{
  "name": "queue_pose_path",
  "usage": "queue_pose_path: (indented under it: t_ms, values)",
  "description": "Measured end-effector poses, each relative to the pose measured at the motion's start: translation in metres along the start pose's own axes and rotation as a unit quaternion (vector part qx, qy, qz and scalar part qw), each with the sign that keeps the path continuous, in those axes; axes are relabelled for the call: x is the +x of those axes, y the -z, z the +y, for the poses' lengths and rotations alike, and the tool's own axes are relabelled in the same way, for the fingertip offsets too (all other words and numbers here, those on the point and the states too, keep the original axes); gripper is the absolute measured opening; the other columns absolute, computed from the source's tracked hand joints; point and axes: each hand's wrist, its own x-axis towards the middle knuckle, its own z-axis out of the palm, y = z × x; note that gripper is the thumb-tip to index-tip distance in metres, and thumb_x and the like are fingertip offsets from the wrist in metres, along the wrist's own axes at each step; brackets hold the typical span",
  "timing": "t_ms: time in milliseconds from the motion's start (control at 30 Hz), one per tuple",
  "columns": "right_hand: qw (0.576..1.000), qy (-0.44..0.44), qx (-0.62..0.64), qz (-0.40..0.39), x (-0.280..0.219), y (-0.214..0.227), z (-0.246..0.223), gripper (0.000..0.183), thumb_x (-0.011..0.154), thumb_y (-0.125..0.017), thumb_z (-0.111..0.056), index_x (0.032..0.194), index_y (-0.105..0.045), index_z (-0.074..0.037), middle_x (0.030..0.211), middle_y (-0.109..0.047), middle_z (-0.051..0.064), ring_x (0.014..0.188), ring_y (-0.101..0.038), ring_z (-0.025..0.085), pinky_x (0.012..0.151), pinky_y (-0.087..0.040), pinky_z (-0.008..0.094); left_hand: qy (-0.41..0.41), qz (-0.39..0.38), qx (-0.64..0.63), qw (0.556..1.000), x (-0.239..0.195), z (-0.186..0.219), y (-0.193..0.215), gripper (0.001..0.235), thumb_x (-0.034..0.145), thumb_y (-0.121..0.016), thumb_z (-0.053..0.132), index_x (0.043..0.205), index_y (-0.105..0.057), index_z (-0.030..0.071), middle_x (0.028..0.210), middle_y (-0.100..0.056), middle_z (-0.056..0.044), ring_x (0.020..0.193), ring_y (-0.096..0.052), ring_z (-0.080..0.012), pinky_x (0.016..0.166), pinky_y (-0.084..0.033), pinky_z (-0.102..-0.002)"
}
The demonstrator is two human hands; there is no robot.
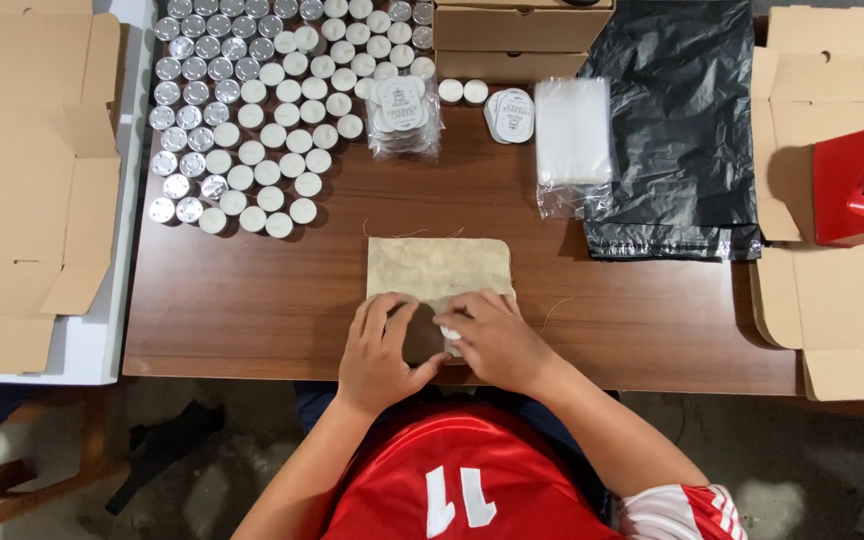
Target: Cleaning the bottom of small tea light candles by rubbing them against a burlap cloth on a work table.
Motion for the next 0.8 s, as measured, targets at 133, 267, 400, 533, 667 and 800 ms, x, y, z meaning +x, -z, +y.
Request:
queue_pose_path:
  t_ms: [133, 267, 400, 533, 667, 800]
  values:
    - [0.997, -0.07, -0.024, -0.018, 0.01, 0.025, 0.017, 0.032, 0.094, -0.064, -0.038, 0.125, -0.07, -0.031, 0.122, -0.064, 0.002, 0.115, -0.054, 0.03, 0.092, -0.04, 0.051, 0.014, -0.039, 0.048, 0.998, 0.005, 0.006, 0.007, 0.079, 0.074, -0.081, 0.056, 0.127, -0.063, -0.001, 0.131, -0.054, -0.02, 0.131, -0.052, -0.0388, 0.112, -0.041, -0.047]
    - [0.99, -0.102, -0.076, 0.069, 0.007, 0.006, 0.032, 0.031, 0.098, -0.061, -0.042, 0.125, -0.069, -0.027, 0.12, -0.061, 0.0, 0.111, -0.054, 0.024, 0.087, -0.04, 0.041, 0.04, -0.087, 0.056, 0.994, 0.001, 0.005, 0.005, 0.089, 0.072, -0.079, 0.059, 0.135, -0.06, -0.001, 0.137, -0.05, -0.019, 0.135, -0.047, -0.0391, 0.108, -0.042, -0.049]
    - [0.998, -0.011, -0.028, 0.06, -0.002, -0.011, 0.007, 0.035, 0.09, -0.068, -0.044, 0.122, -0.069, -0.028, 0.117, -0.06, -0.002, 0.109, -0.054, 0.023, 0.088, -0.038, 0.041, 0.047, -0.114, 0.104, 0.987, -0.002, 0.002, 0.0, 0.098, 0.07, -0.076, 0.064, 0.144, -0.054, 0.003, 0.141, -0.044, -0.015, 0.138, -0.04, -0.0352, 0.108, -0.04, -0.046]
    - [0.992, -0.098, -0.037, 0.072, 0.003, 0.007, 0.047, 0.028, 0.094, -0.067, -0.042, 0.121, -0.072, -0.034, 0.113, -0.064, -0.001, 0.104, -0.054, 0.023, 0.086, -0.036, 0.041, 0.041, -0.108, 0.121, 0.986, 0.0, 0.004, 0.001, 0.1, 0.077, -0.064, 0.077, 0.144, -0.053, 0.003, 0.139, -0.044, -0.014, 0.137, -0.04, -0.0338, 0.108, -0.039, -0.042]
    - [0.992, -0.046, -0.053, 0.101, -0.003, 0.004, 0.021, 0.033, 0.091, -0.07, -0.043, 0.12, -0.07, -0.027, 0.116, -0.06, -0.001, 0.105, -0.055, 0.024, 0.083, -0.04, 0.041, 0.04, -0.113, 0.131, 0.984, -0.001, 0.004, -0.001, 0.101, 0.076, -0.063, 0.076, 0.145, -0.053, 0.004, 0.14, -0.043, -0.014, 0.138, -0.04, -0.0334, 0.106, -0.039, -0.042]
    - [0.999, 0.015, -0.021, 0.042, -0.022, -0.002, 0.0, 0.031, 0.093, -0.066, -0.042, 0.119, -0.07, -0.026, 0.117, -0.062, 0.001, 0.11, -0.057, 0.026, 0.084, -0.04, 0.041, 0.029, -0.131, 0.143, 0.981, -0.001, 0.004, -0.001, 0.098, 0.079, -0.062, 0.071, 0.148, -0.048, 0.003, 0.143, -0.04, -0.016, 0.139, -0.037, -0.0348, 0.105, -0.038, -0.043]
